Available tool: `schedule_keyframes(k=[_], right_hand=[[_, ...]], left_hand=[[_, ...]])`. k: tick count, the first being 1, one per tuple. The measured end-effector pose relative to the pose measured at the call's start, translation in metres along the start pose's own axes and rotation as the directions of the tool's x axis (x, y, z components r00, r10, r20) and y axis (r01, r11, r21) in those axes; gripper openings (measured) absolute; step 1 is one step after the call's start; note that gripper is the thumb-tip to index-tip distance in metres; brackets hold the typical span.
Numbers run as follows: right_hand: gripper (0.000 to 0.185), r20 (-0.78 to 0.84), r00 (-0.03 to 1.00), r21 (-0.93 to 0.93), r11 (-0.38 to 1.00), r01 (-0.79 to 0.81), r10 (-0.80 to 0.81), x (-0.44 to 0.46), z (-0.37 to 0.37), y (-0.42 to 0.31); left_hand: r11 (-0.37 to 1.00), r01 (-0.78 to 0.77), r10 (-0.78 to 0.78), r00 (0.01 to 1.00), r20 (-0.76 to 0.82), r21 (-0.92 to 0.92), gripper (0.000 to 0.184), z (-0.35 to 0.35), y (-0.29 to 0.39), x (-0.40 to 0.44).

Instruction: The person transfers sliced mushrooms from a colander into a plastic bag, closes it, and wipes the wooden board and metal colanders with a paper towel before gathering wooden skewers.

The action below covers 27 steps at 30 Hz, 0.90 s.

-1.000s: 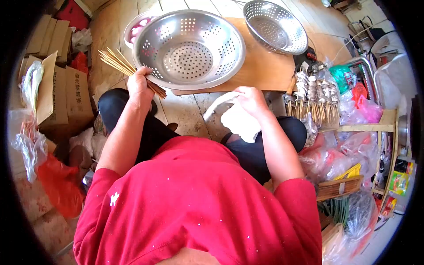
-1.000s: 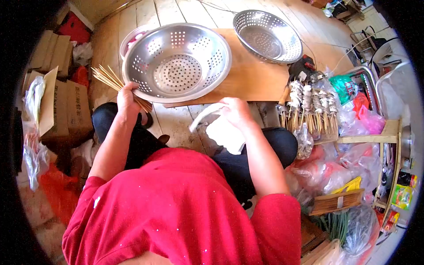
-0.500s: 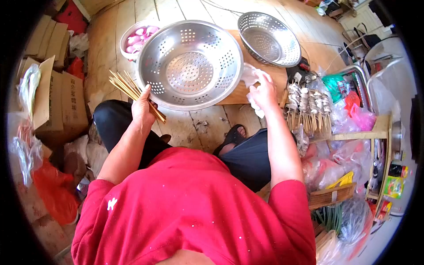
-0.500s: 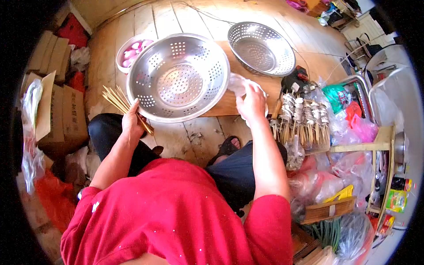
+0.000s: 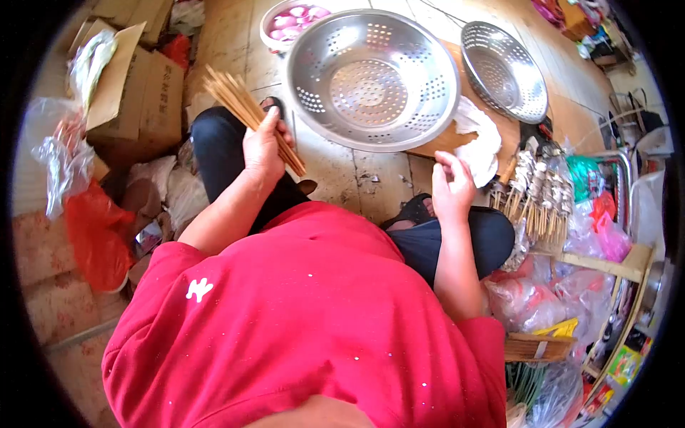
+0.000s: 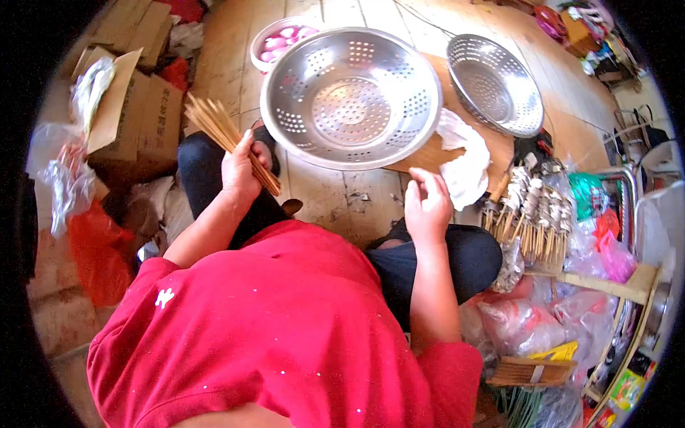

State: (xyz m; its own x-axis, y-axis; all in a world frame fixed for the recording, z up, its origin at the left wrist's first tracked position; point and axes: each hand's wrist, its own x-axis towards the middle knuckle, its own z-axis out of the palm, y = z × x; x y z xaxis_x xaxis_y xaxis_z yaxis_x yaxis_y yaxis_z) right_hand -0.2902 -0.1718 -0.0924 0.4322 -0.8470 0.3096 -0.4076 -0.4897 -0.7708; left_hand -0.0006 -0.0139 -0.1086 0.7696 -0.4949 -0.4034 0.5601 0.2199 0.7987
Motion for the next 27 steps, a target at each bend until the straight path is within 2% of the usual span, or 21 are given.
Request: schedule_keyframes(k=[3, 6, 7, 8, 10, 11, 12, 14, 15, 16, 17, 18, 20, 21, 22, 23, 25, 26, 27], right_hand=[[0.018, 0.182, 0.983, 0.232, 0.971, -0.054, 0.011, -0.022, 0.024, -0.030], [0.031, 0.379, 0.923, 0.441, 0.889, -0.120, -0.064, -0.036, 0.045, -0.070], [0.035, 0.420, 0.903, 0.458, 0.880, -0.124, -0.090, -0.036, 0.049, -0.079], [0.039, 0.458, 0.881, 0.475, 0.871, -0.130, -0.119, -0.036, 0.051, -0.086], [0.038, 0.487, 0.871, 0.523, 0.818, -0.240, -0.056, -0.033, 0.047, -0.102], [0.035, 0.504, 0.864, 0.425, 0.868, -0.258, 0.010, -0.032, 0.045, -0.098], [0.035, 0.497, 0.867, 0.420, 0.871, -0.257, 0.016, -0.033, 0.043, -0.095], [0.037, 0.392, 0.914, 0.331, 0.911, -0.245, 0.104, -0.036, 0.039, -0.089], [0.026, 0.250, 0.968, 0.383, 0.914, -0.133, 0.036, -0.040, 0.044, -0.083], [0.026, 0.249, 0.968, 0.376, 0.917, -0.134, 0.039, -0.045, 0.046, -0.074], [0.020, 0.247, 0.964, 0.479, 0.851, -0.214, 0.103, -0.049, 0.047, -0.065], [0.018, 0.215, 0.968, 0.522, 0.822, -0.227, 0.131, -0.047, 0.045, -0.056], [0.016, 0.151, 0.971, 0.608, 0.757, -0.239, 0.184, -0.039, 0.038, -0.051], [0.020, 0.160, 0.961, 0.737, 0.620, -0.269, 0.226, -0.031, 0.029, -0.047], [0.019, 0.146, 0.924, 0.740, 0.580, -0.339, 0.354, -0.019, 0.015, -0.049], [0.020, 0.170, 0.881, 0.607, 0.657, -0.447, 0.442, -0.002, 0.002, -0.050], [0.024, 0.148, 0.821, 0.507, 0.671, -0.541, 0.551, 0.021, -0.003, -0.019], [0.023, 0.172, 0.776, 0.451, 0.651, -0.610, 0.607, 0.029, -0.004, 0.002], [0.022, 0.178, 0.757, 0.381, 0.665, -0.642, 0.629, 0.036, -0.003, 0.014]], left_hand=[[1.000, 0.005, -0.004, 0.991, 0.134, -0.006, 0.018, 0.022, 0.015, -0.041], [0.989, 0.028, -0.065, 0.965, 0.253, 0.148, 0.019, 0.052, 0.014, -0.075], [0.987, -0.003, -0.056, 0.931, 0.361, 0.161, 0.021, 0.057, 0.006, -0.078], [0.974, 0.007, -0.097, 0.917, 0.388, 0.228, 0.023, 0.065, 0.001, -0.083], [0.955, 0.095, -0.205, 0.895, 0.397, 0.280, 0.025, 0.086, 0.002, -0.102], [0.942, 0.089, -0.234, 0.865, 0.444, 0.323, 0.027, 0.090, -0.002, -0.102], [0.933, 0.057, -0.222, 0.868, 0.445, 0.356, 0.027, 0.096, -0.009, -0.102], [0.891, 0.158, -0.384, 0.764, 0.520, 0.425, 0.026, 0.105, -0.018, -0.102], [0.891, 0.100, -0.357, 0.757, 0.547, 0.443, 0.025, 0.111, -0.026, -0.103], [0.867, 0.149, -0.425, 0.720, 0.549, 0.476, 0.023, 0.115, -0.028, -0.102], [0.829, 0.163, -0.495, 0.659, 0.567, 0.534, 0.024, 0.119, -0.029, -0.099], [0.789, 0.170, -0.559, 0.596, 0.577, 0.590, 0.026, 0.123, -0.030, -0.097], [0.872, -0.044, -0.365, 0.605, 0.708, 0.487, 0.040, 0.130, -0.032, -0.096], [0.886, -0.142, -0.285, 0.585, 0.759, 0.442, 0.045, 0.130, -0.033, -0.093], [0.851, -0.286, -0.199, 0.600, 0.775, 0.440, 0.042, 0.128, -0.026, -0.091], [0.850, -0.293, -0.183, 0.614, 0.767, 0.438, 0.042, 0.123, -0.020, -0.087], [0.842, -0.149, -0.340, 0.599, 0.725, 0.518, 0.033, 0.108, -0.009, -0.078], [0.861, -0.196, -0.255, 0.633, 0.731, 0.470, 0.021, 0.097, -0.014, -0.073], [0.882, -0.123, -0.280, 0.639, 0.716, 0.455, 0.018, 0.086, -0.016, -0.068]])
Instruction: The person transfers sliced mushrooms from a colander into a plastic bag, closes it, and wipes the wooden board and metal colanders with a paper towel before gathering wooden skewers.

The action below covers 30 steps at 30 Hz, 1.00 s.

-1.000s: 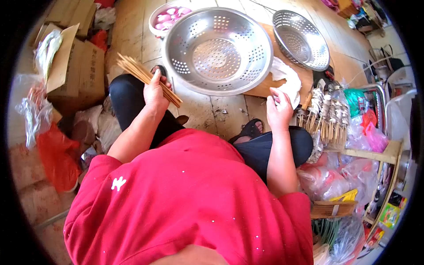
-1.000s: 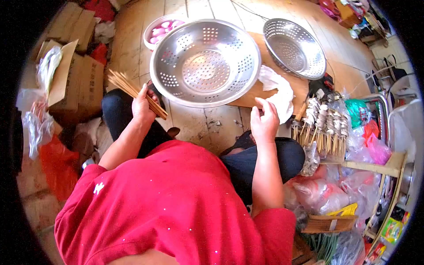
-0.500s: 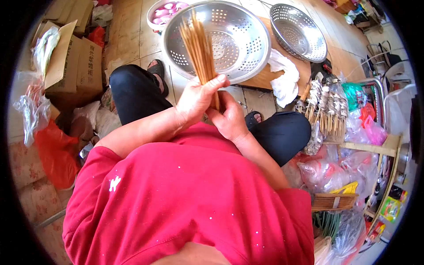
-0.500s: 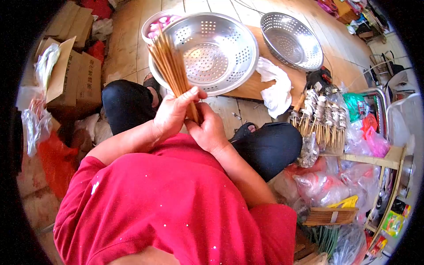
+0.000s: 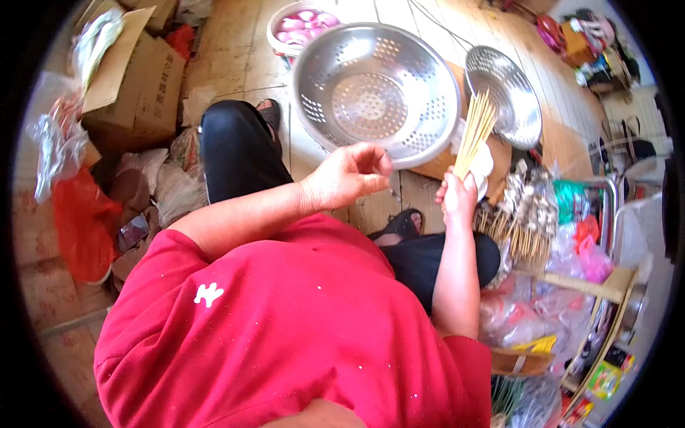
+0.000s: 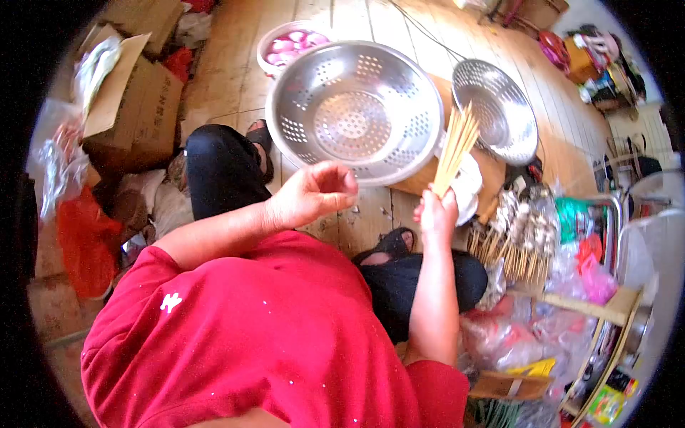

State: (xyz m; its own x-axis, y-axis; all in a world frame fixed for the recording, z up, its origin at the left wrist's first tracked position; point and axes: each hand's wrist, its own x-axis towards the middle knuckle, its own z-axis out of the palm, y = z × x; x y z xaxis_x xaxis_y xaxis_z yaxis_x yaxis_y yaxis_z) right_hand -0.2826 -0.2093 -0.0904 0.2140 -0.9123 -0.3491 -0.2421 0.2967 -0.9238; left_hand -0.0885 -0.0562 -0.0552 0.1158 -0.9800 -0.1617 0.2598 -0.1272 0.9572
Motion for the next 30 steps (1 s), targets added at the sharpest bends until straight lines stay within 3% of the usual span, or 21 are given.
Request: schedule_keyframes(k=[3, 7, 9, 11, 12, 13, 14, 15, 16, 18, 19, 21, 23, 24, 28, 30], right_hand=[[0.020, -0.031, 0.996, -0.226, 0.970, -0.090, 0.085, 0.032, -0.006, 0.021], [0.022, 0.020, 0.973, -0.179, 0.958, -0.224, 0.231, 0.072, -0.015, 0.064], [0.027, -0.003, 0.994, -0.306, 0.946, -0.105, 0.109, 0.068, -0.004, 0.054], [0.032, -0.058, 0.998, -0.476, 0.878, -0.056, 0.032, 0.081, -0.001, 0.056], [0.032, -0.044, 0.992, -0.563, 0.823, 0.073, -0.119, 0.110, -0.016, 0.088], [0.033, -0.020, 0.964, -0.643, 0.742, 0.191, -0.266, 0.140, -0.024, 0.117], [0.037, 0.000, 0.934, -0.786, 0.577, 0.221, -0.358, 0.114, -0.013, 0.084], [0.038, -0.042, 0.965, -0.779, 0.614, 0.130, -0.257, 0.100, -0.003, 0.062], [0.038, -0.017, 0.957, -0.798, 0.581, 0.161, -0.289, 0.099, -0.003, 0.056], [0.038, 0.031, 0.950, -0.787, 0.579, 0.214, -0.309, 0.096, -0.006, 0.048], [0.038, 0.056, 0.953, -0.757, 0.610, 0.235, -0.298, 0.093, -0.008, 0.041], [0.040, 0.094, 0.949, -0.783, 0.566, 0.258, -0.302, 0.084, -0.012, 0.025], [0.042, 0.122, 0.947, -0.554, 0.772, 0.314, -0.297, 0.091, -0.025, 0.030], [0.042, 0.073, 0.970, -0.594, 0.772, 0.228, -0.231, 0.085, -0.027, 0.015], [0.041, 0.145, 0.857, -0.308, 0.801, 0.514, -0.494, 0.024, 0.000, -0.071], [0.043, 0.228, 0.732, -0.108, 0.731, 0.674, -0.641, -0.018, 0.015, -0.122]], left_hand=[[0.992, 0.079, -0.086, 0.994, -0.066, -0.103, 0.008, -0.019, -0.005, -0.022], [0.980, 0.085, -0.107, 0.987, -0.118, -0.179, 0.007, -0.043, 0.000, -0.048], [0.976, 0.004, -0.036, 0.989, -0.144, -0.217, 0.007, -0.050, 0.031, -0.056], [0.934, -0.221, 0.180, 0.970, -0.164, -0.282, 0.009, -0.062, 0.062, -0.060], [0.923, -0.351, 0.312, 0.922, -0.230, -0.155, 0.011, -0.068, 0.084, -0.062], [0.873, -0.479, 0.438, 0.850, -0.292, -0.088, 0.014, -0.075, 0.109, -0.066], [0.795, -0.603, 0.550, 0.759, -0.350, -0.059, 0.020, -0.084, 0.133, -0.071], [0.680, -0.730, 0.669, 0.658, -0.346, -0.070, 0.024, -0.093, 0.156, -0.078], [0.571, -0.818, 0.739, 0.549, -0.390, -0.069, 0.028, -0.094, 0.184, -0.091], [0.432, -0.897, 0.899, 0.420, -0.124, 0.097, 0.072, -0.123, 0.223, -0.126], [0.309, -0.942, 0.949, 0.315, 0.025, 0.133, 0.086, -0.124, 0.246, -0.143], [0.190, -0.954, 0.933, 0.250, 0.259, 0.233, 0.084, -0.116, 0.276, -0.168], [0.114, -0.937, 0.873, 0.253, 0.417, 0.331, 0.083, -0.102, 0.286, -0.179], [0.085, -0.921, 0.847, 0.268, 0.460, 0.381, 0.082, -0.095, 0.286, -0.182], [-0.020, -0.851, 0.772, 0.320, 0.549, 0.524, 0.079, -0.069, 0.282, -0.185], [-0.054, -0.822, 0.756, 0.338, 0.561, 0.568, 0.078, -0.060, 0.282, -0.188]])
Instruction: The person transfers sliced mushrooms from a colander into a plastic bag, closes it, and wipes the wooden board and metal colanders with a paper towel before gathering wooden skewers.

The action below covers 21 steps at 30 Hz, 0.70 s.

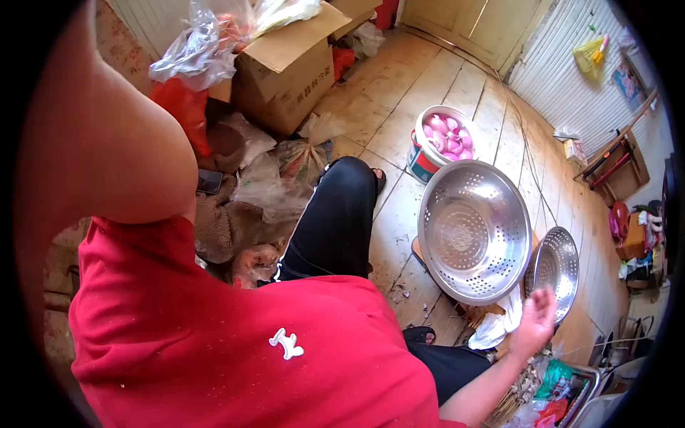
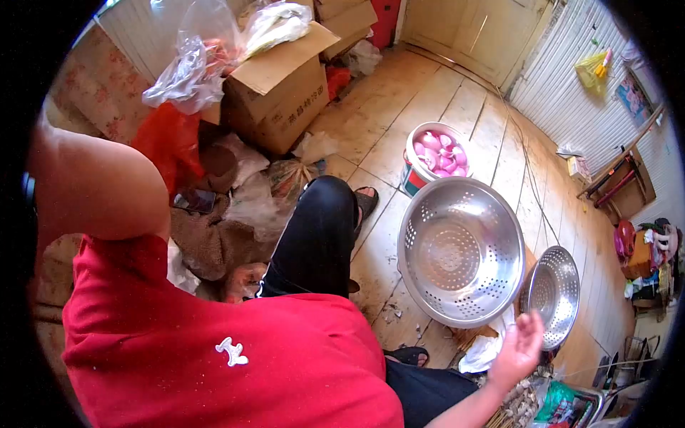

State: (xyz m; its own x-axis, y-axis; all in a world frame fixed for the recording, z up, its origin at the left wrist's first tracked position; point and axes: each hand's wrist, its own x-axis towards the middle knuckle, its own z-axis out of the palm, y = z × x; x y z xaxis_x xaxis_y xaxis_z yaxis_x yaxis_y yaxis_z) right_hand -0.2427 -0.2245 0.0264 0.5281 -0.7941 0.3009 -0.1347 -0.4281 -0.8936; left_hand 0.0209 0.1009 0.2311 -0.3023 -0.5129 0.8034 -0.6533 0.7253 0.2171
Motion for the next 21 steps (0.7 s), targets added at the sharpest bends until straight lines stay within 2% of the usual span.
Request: schedule_keyframes(k=[3, 4, 6, 8, 11, 15, 21], right_hand=[[0.049, 0.100, 0.919, 0.186, 0.915, 0.359, -0.381, -0.002, 0.014, -0.109], [0.055, 0.153, 0.851, 0.209, 0.859, 0.468, -0.501, -0.002, 0.017, -0.140], [0.074, 0.315, 0.672, 0.126, 0.731, 0.671, -0.670, 0.010, -0.013, -0.170], [0.074, 0.466, 0.492, 0.111, 0.600, 0.792, -0.736, 0.011, -0.011, -0.195], [0.073, 0.583, 0.430, 0.217, 0.642, 0.736, -0.689, 0.002, 0.036, -0.215], [0.072, 0.668, 0.451, 0.280, 0.761, 0.586, -0.592, -0.003, 0.084, -0.210], [0.071, 0.782, 0.511, 0.276, 0.933, 0.232, -0.358, 0.006, 0.127, -0.179]], left_hand=[[0.998, -0.003, 0.001, 1.000, 0.020, 0.062, 0.076, 0.005, 0.010, 0.004], [0.996, -0.008, 0.005, 0.999, 0.035, 0.083, 0.076, 0.009, 0.013, 0.005], [0.994, 0.003, -0.007, 0.999, 0.031, 0.105, 0.074, 0.009, 0.018, 0.006], [0.992, 0.011, -0.014, 1.000, 0.024, 0.123, 0.073, 0.006, 0.020, 0.004], [0.991, 0.020, -0.027, 0.999, 0.048, 0.130, 0.071, -0.002, 0.023, 0.001], [0.994, 0.022, -0.031, 0.996, 0.085, 0.106, 0.069, -0.010, 0.022, -0.005], [0.998, -0.034, 0.031, 0.998, 0.051, 0.044, 0.066, -0.004, 0.005, -0.023]])
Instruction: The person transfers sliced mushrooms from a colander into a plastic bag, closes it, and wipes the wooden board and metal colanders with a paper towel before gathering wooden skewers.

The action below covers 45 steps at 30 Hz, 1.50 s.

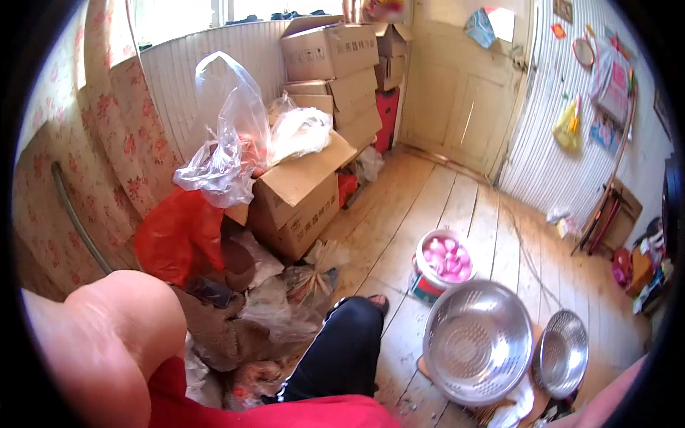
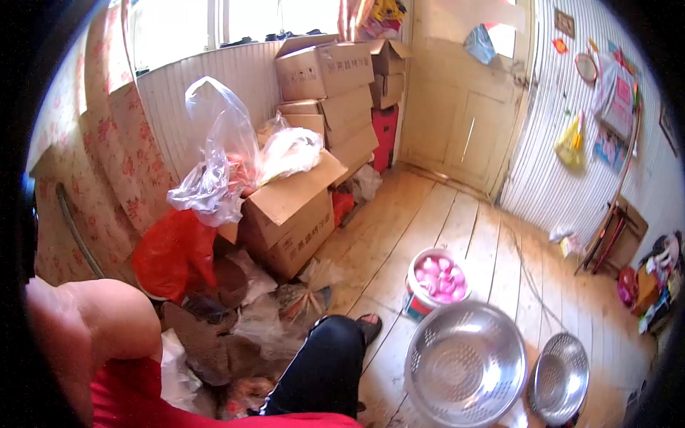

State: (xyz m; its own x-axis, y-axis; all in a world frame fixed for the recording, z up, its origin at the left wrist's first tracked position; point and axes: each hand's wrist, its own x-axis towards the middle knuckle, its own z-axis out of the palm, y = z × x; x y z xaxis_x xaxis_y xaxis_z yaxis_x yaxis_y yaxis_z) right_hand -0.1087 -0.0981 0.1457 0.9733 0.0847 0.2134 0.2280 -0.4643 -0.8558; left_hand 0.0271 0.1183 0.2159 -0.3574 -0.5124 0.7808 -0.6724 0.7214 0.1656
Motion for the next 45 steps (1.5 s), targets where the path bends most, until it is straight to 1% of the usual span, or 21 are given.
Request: schedule_keyframes(k=[6, 10, 12, 14, 15, 16, 17, 18, 19, 20, 21, 22, 24, 26, 29, 32, 34, 38, 40, 42, 45], right_hand=[[0.071, -0.045, 0.998, 0.185, 0.982, -0.026, 0.035, 0.002, 0.004, 0.026], [0.071, -0.132, 0.986, 0.397, 0.906, 0.146, -0.101, -0.008, -0.003, 0.006], [0.072, -0.150, 0.970, 0.694, 0.678, 0.243, -0.193, -0.013, -0.017, -0.013], [0.072, 0.084, 0.952, 0.996, 0.029, -0.079, -0.295, -0.016, -0.037, -0.020], [0.072, 0.138, 0.936, 0.980, -0.092, -0.176, -0.324, -0.014, -0.035, -0.016], [0.067, -0.022, 0.997, 0.881, 0.469, 0.057, -0.080, -0.011, -0.017, -0.010], [0.063, -0.297, 0.954, 0.449, 0.887, 0.105, 0.037, -0.010, 0.004, -0.006], [0.062, -0.400, 0.916, 0.157, 0.987, 0.028, 0.037, -0.016, 0.018, 0.008], [0.061, -0.498, 0.866, -0.127, 0.985, -0.115, 0.036, -0.021, 0.031, 0.021], [0.064, -0.429, 0.898, -0.143, 0.974, -0.176, 0.099, -0.027, 0.040, 0.040], [0.064, -0.319, 0.934, -0.247, 0.937, -0.246, 0.161, -0.031, 0.046, 0.057], [0.065, -0.214, 0.949, -0.362, 0.883, -0.299, 0.233, -0.035, 0.052, 0.074], [0.068, -0.188, 0.938, -0.541, 0.766, -0.348, 0.293, -0.053, 0.071, 0.113], [0.068, -0.190, 0.896, -0.581, 0.690, -0.432, 0.402, -0.068, 0.083, 0.133], [0.064, -0.228, 0.903, -0.637, 0.646, -0.421, 0.364, -0.084, 0.087, 0.159], [0.054, -0.308, 0.890, -0.669, 0.589, -0.453, 0.335, -0.091, 0.071, 0.186], [0.034, -0.320, 0.896, -0.661, 0.605, -0.444, 0.308, -0.097, 0.062, 0.204], [0.030, -0.350, 0.887, -0.682, 0.567, -0.463, 0.302, -0.098, 0.055, 0.221], [0.029, -0.366, 0.880, -0.674, 0.565, -0.476, 0.304, -0.099, 0.050, 0.224], [0.029, -0.392, 0.878, -0.674, 0.564, -0.477, 0.274, -0.096, 0.046, 0.226], [0.032, -0.410, 0.867, -0.679, 0.540, -0.498, 0.284, -0.098, 0.037, 0.235]], left_hand=[[0.999, -0.043, 0.040, 0.996, -0.079, -0.034, 0.064, 0.005, -0.022, -0.023], [1.000, 0.018, -0.021, 0.984, -0.177, -0.017, 0.062, 0.004, -0.024, -0.033], [0.999, 0.035, -0.041, 0.974, -0.224, -0.029, 0.061, 0.003, -0.023, -0.037], [0.998, 0.054, -0.065, 0.923, -0.378, -0.039, 0.061, 0.007, -0.017, -0.053], [0.999, 0.037, -0.048, 0.898, -0.438, -0.033, 0.060, 0.007, -0.016, -0.060], [0.999, 0.035, -0.046, 0.859, -0.509, -0.031, 0.060, 0.009, -0.017, -0.069], [0.994, 0.092, -0.104, 0.800, -0.591, -0.051, 0.060, 0.014, -0.020, -0.081], [0.972, 0.213, -0.223, 0.721, -0.657, -0.097, 0.060, 0.027, -0.028, -0.099], [0.918, 0.365, -0.367, 0.630, -0.685, -0.156, 0.059, 0.043, -0.035, -0.120], [0.776, 0.593, -0.563, 0.497, -0.660, -0.215, 0.059, 0.067, -0.042, -0.150], [0.516, 0.842, -0.738, 0.342, -0.582, -0.160, 0.062, 0.095, -0.043, -0.179], [0.367, 0.929, -0.812, 0.296, -0.503, -0.045, 0.066, 0.120, -0.045, -0.199], [0.266, 0.924, -0.830, 0.364, -0.423, 0.274, 0.065, 0.159, -0.036, -0.219], [0.294, 0.892, -0.838, 0.413, -0.355, 0.343, 0.067, 0.165, -0.027, -0.213], [0.319, 0.911, -0.853, 0.396, -0.340, 0.260, 0.062, 0.161, -0.038, -0.215], [0.341, 0.888, -0.839, 0.435, -0.326, 0.309, 0.057, 0.153, -0.051, -0.208], [0.355, 0.878, -0.831, 0.454, -0.321, 0.322, 0.054, 0.146, -0.063, -0.202], [0.280, 0.857, -0.888, 0.402, -0.221, 0.432, 0.047, 0.131, -0.109, -0.191], [0.314, 0.865, -0.874, 0.425, -0.237, 0.392, 0.043, 0.125, -0.138, -0.184], [0.290, 0.937, -0.935, 0.321, -0.153, 0.196, 0.041, 0.120, -0.175, -0.174], [0.105, 0.983, -0.993, 0.094, -0.077, -0.149, 0.041, 0.133, -0.233, -0.174]])
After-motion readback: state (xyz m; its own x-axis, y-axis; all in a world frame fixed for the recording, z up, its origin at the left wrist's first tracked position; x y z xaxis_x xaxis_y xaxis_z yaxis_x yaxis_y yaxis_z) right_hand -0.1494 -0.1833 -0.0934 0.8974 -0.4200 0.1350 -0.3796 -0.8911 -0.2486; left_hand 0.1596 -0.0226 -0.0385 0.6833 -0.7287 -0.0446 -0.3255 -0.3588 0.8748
